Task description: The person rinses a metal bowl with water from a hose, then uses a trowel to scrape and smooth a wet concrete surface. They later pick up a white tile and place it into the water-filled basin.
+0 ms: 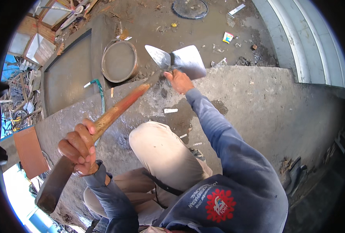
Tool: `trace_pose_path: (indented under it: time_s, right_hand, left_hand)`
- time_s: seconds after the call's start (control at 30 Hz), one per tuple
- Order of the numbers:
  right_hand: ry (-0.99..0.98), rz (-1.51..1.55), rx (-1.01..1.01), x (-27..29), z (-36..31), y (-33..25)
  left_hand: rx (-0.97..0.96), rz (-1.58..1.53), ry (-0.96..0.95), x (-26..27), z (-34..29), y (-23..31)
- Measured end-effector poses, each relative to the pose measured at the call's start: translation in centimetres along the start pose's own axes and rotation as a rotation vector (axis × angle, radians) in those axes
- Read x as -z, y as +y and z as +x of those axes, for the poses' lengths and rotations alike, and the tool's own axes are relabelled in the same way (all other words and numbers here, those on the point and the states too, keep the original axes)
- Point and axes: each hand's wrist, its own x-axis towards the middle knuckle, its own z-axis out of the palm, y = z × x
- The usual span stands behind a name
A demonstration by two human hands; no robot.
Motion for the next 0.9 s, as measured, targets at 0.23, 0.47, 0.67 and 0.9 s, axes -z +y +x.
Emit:
trace_pose_path:
  time_s: [0.23, 0.47, 0.67, 0.9]
  right_hand:
    - [-0.104, 0.188, -0.055, 0.6, -0.7, 1.6]
    - [-0.028, 0.215, -0.005, 1.0, -0.2, 1.2]
    - [-0.018, 0.106, -0.009, 1.3, 0.5, -0.3]
    - [0.141, -0.204, 0.282, 0.9, 0.2, -0.9]
  left_hand:
    - [-0.011, -0.133, 0.008, -0.6, 1.3, -0.5]
    - [-0.020, -0.026, -0.051, -0.5, 1.7, -0.5]
    - [-0.012, -0.143, -0.064, -0.3, 1.4, -0.4]
    - [-0.003, -0.133, -0.191, 0.4, 1.5, -0.2]
